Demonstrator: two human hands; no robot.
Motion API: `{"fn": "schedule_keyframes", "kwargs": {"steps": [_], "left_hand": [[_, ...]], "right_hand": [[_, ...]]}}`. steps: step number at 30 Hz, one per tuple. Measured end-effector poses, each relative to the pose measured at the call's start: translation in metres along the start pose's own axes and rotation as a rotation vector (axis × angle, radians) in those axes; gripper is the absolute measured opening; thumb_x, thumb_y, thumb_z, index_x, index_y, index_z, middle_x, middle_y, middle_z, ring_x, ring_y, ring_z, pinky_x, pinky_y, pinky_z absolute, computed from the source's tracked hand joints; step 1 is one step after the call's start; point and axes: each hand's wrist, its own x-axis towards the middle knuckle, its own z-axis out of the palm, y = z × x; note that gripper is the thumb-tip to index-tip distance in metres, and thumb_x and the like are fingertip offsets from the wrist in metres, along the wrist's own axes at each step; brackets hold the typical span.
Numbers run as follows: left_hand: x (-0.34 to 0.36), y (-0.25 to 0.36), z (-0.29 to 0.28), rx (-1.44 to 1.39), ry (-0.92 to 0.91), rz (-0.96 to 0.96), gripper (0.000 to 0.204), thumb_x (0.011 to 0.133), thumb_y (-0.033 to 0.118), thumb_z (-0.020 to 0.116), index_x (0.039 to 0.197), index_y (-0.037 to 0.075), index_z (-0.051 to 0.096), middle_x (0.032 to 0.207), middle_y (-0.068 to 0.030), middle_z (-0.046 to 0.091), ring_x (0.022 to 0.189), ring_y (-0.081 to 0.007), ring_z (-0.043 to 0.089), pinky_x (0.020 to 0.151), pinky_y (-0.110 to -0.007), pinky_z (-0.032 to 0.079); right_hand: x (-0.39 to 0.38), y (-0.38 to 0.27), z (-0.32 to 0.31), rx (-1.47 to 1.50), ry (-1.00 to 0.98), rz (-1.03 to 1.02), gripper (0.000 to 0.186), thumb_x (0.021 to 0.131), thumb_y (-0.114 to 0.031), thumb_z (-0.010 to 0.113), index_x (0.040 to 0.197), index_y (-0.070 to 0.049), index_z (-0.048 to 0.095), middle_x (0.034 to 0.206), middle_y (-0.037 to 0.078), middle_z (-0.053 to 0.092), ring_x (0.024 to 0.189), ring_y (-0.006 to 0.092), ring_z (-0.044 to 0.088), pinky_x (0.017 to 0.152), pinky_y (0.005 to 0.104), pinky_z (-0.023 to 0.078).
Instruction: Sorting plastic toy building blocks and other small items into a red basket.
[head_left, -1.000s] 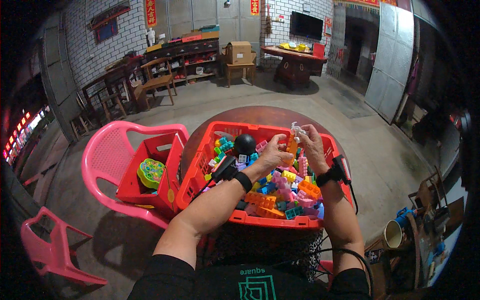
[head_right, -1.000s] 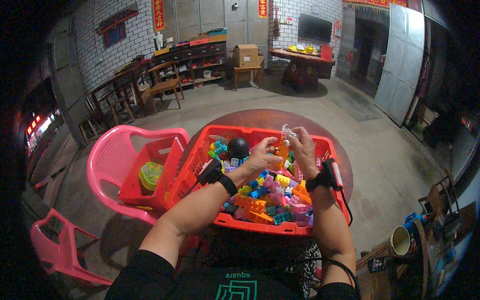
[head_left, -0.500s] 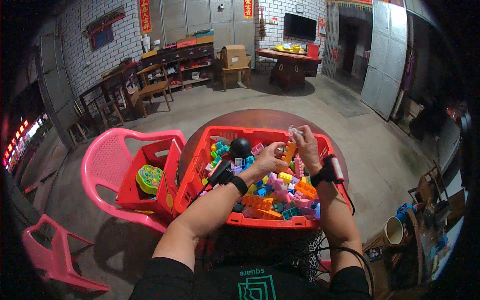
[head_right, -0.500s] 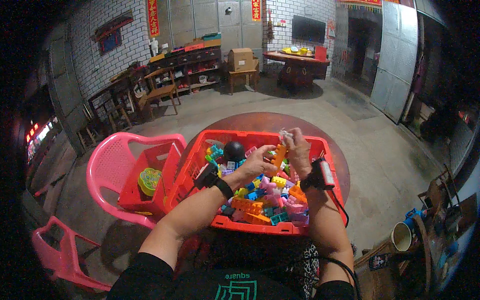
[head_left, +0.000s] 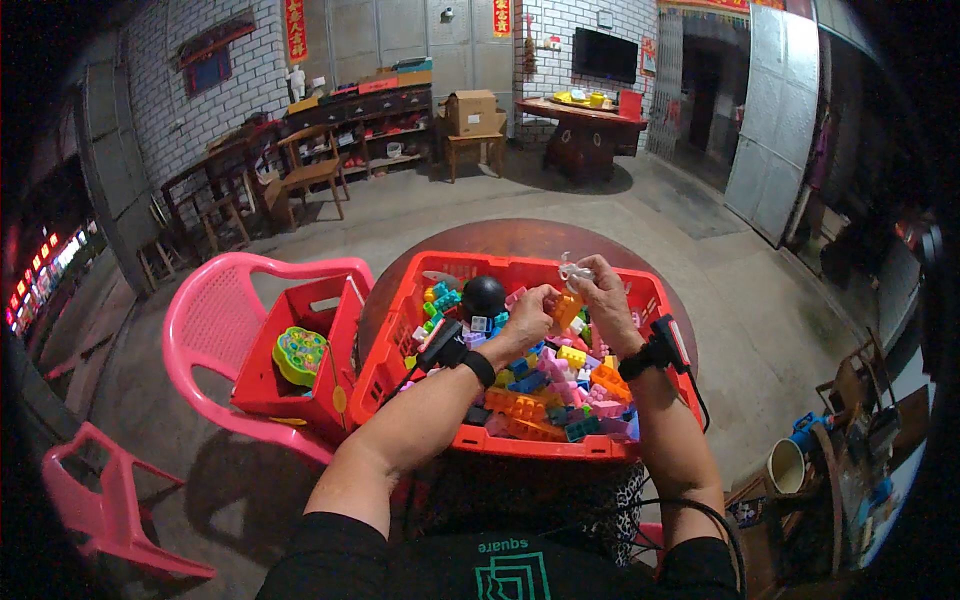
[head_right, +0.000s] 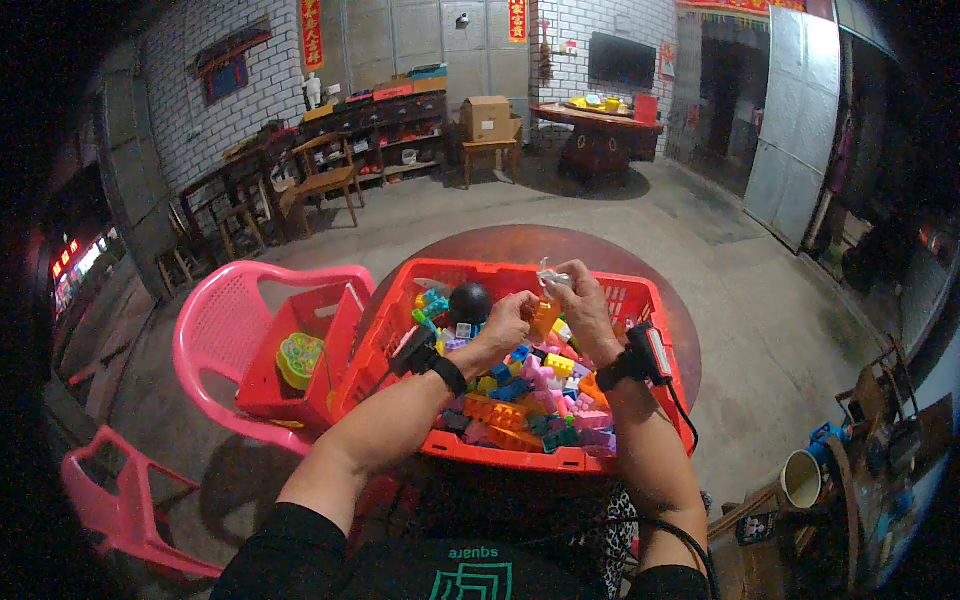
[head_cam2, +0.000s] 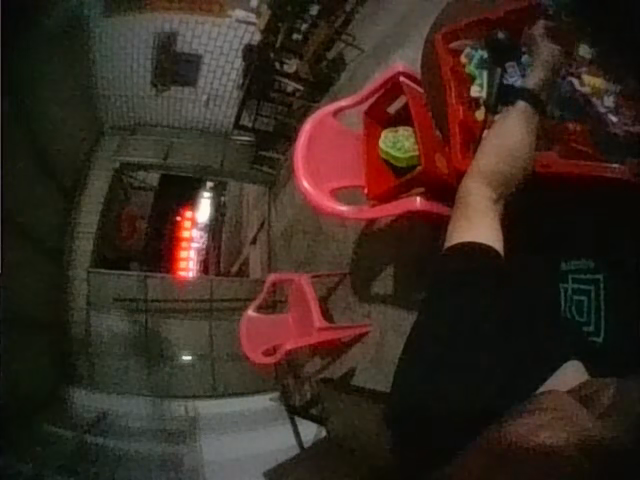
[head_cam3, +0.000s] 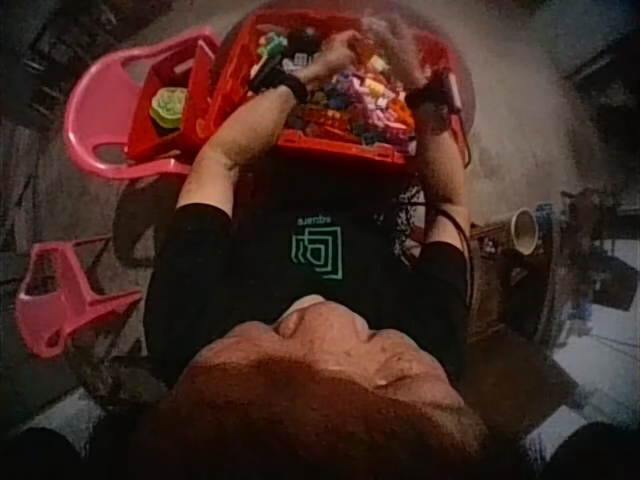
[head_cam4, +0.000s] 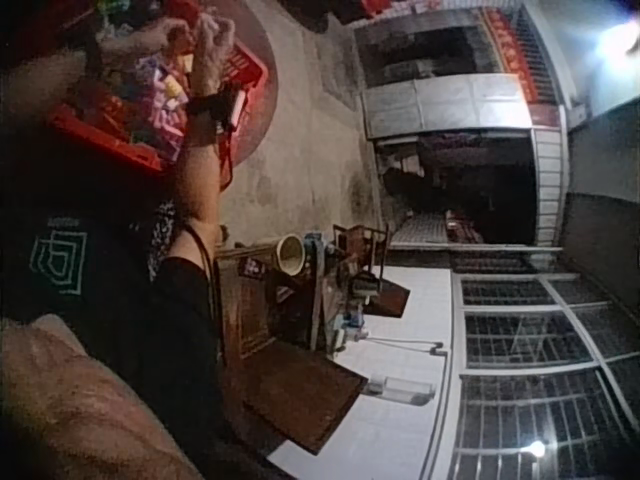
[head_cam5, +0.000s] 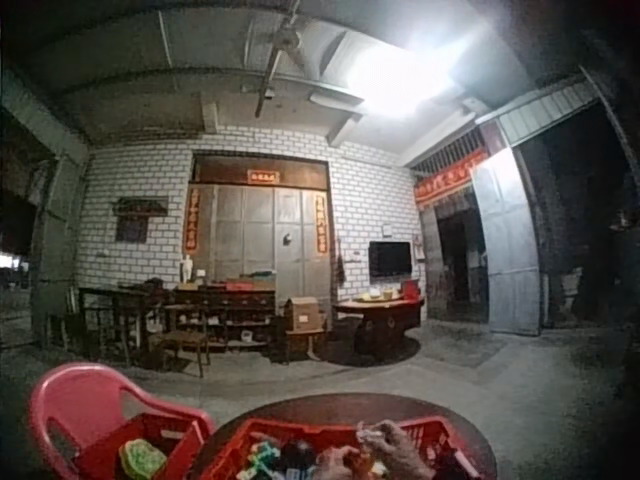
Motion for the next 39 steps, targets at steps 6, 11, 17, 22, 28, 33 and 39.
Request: {"fn": "schedule_keyframes", "kwargs": {"steps": [6,11,17,22,28,33,39], "left_hand": [[0.006,-0.011,0.006,0.29,0.139,0.196,0.039,0.062,-0.01,0.062,0.097,0.003,0.052,0.095,-0.0082,0.055,0.088,-0.0144,0.054,0.074,-0.027,0.047],[0.013,-0.023,-0.002,0.142,0.318,-0.018,0.038,0.071,-0.007,0.06,0.105,0.004,0.046,0.101,-0.0088,0.053,0.09,-0.016,0.054,0.07,-0.027,0.05],[0.006,0.003,0.001,-0.384,-0.007,-0.007,0.041,0.077,-0.008,0.053,0.115,0.004,0.045,0.111,-0.0081,0.052,0.096,-0.0148,0.055,0.073,-0.027,0.051],[0.003,0.01,-0.003,-0.534,-0.15,0.005,0.039,0.083,0.001,0.05,0.121,0.005,0.043,0.112,-0.0086,0.052,0.098,-0.0179,0.056,0.077,-0.03,0.05],[-0.003,0.026,0.003,-0.747,-0.203,-0.163,0.044,0.084,0.011,0.052,0.125,0.006,0.038,0.116,-0.0112,0.047,0.1,-0.0239,0.054,0.077,-0.034,0.05],[-0.006,0.023,0.008,-0.382,-0.126,-0.091,0.071,0.067,-0.004,0.065,0.128,0.007,0.032,0.114,-0.0137,0.045,0.096,-0.0216,0.053,0.075,-0.031,0.049],[-0.001,0.013,-0.001,-0.167,-0.069,0.065,0.073,0.061,-0.009,0.064,0.126,0.005,0.033,0.103,-0.0107,0.052,0.096,-0.0202,0.053,0.08,-0.029,0.045]], "right_hand": [[0.003,0.004,-0.004,0.188,0.025,0.009,0.017,0.084,-0.015,0.057,0.095,-0.004,0.051,0.088,0.003,0.056,0.081,0.0102,0.052,0.073,0.0234,0.042],[-0.001,0.002,0.008,0.321,-0.137,0.086,0.019,0.086,-0.018,0.056,0.098,-0.005,0.049,0.091,0.004,0.055,0.086,0.0105,0.052,0.076,0.0243,0.043],[0.001,0.008,0.003,0.293,-0.184,0.098,0.021,0.087,-0.023,0.054,0.098,-0.006,0.05,0.089,0.003,0.054,0.08,0.0091,0.049,0.07,0.0236,0.041],[-0.001,-0.002,-0.001,0.225,-0.1,0.043,0.018,0.085,-0.021,0.057,0.096,-0.007,0.051,0.087,0.003,0.054,0.078,0.0085,0.049,0.065,0.023,0.042],[0.001,0.008,-0.005,0.077,0.066,-0.019,0.019,0.084,-0.017,0.058,0.097,-0.005,0.051,0.082,0.002,0.054,0.071,0.0085,0.05,0.058,0.0214,0.042],[0.001,0.001,-0.007,0.225,0.078,0.004,0.015,0.085,-0.016,0.057,0.094,-0.007,0.051,0.085,0.001,0.057,0.075,0.0085,0.053,0.062,0.022,0.044],[0.004,0.008,-0.012,0.228,-0.008,0.076,0.012,0.082,-0.012,0.057,0.092,-0.008,0.052,0.084,0.001,0.058,0.071,0.0068,0.053,0.061,0.0199,0.045]]}}
